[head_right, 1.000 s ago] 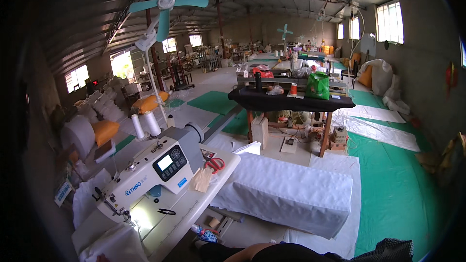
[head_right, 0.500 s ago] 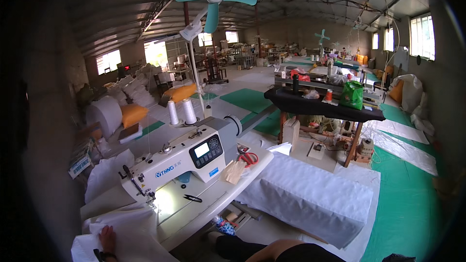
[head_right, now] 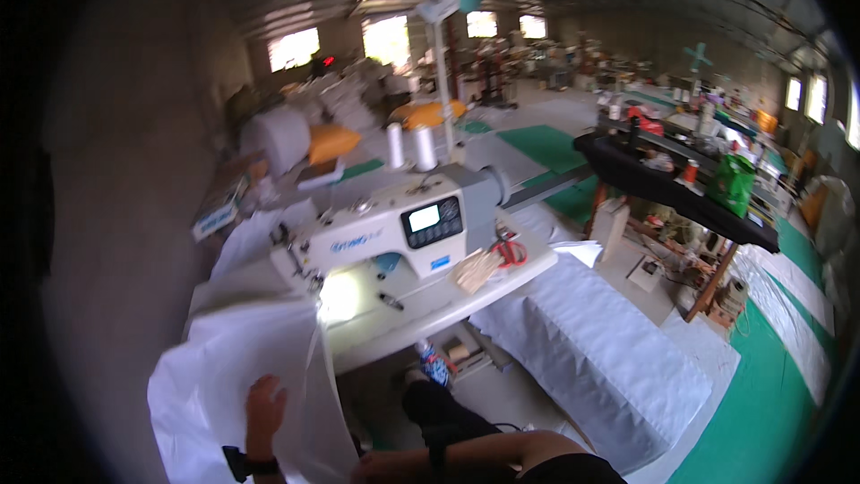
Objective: Sewing and folding large white plastic or synthetic fabric sheets using an industrial sewing machine.
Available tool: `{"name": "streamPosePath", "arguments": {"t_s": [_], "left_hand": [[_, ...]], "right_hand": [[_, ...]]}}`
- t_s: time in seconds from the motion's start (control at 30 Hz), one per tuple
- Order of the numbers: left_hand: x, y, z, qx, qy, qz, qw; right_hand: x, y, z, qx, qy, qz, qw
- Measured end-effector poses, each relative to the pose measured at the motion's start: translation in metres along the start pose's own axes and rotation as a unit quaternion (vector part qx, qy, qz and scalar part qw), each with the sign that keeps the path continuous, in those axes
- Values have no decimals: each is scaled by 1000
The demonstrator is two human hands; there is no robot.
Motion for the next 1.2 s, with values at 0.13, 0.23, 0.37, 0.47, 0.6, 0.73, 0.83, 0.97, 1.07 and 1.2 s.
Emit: {"name": "streamPosePath", "arguments": {"t_s": [0.13,0.23,0.37,0.47,0.6,0.73,0.83,0.97,1.07,1.2], "left_hand": [[-83,8,72,72,-105,1,992],[-109,21,115,118,-158,16,980],[-118,18,145,53,-167,-33,984],[-120,1,149,-60,-128,-129,982],[-110,-12,147,-95,-146,-176,969],[-85,12,164,-65,-195,-149,967],[-59,53,187,-87,-180,-165,966],[-17,95,202,-207,70,-124,968],[19,117,201,29,-131,-242,961],[-26,71,197,6,-149,-208,967]], "right_hand": [[-10,1,20,-37,252,-163,953],[-7,2,22,1,172,-48,984],[-25,3,32,-30,309,-41,950],[-22,2,38,-91,377,-124,913],[1,1,39,-86,390,-140,906],[-4,-6,43,-90,402,-78,908],[-41,-9,43,-95,367,-70,923],[-68,1,19,-33,-265,218,939],[-155,5,13,18,153,111,982],[-175,6,17,-1,231,125,965]]}}
Point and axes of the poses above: each hand's wrist, its own z-axis away from the middle knuckle, its own y-axis out of the palm, x = y × z, the point moved 5 cm from there along -z, towards the middle knuckle, and after that the axes turned 3 degrees about -x, right-handed, at the moved point
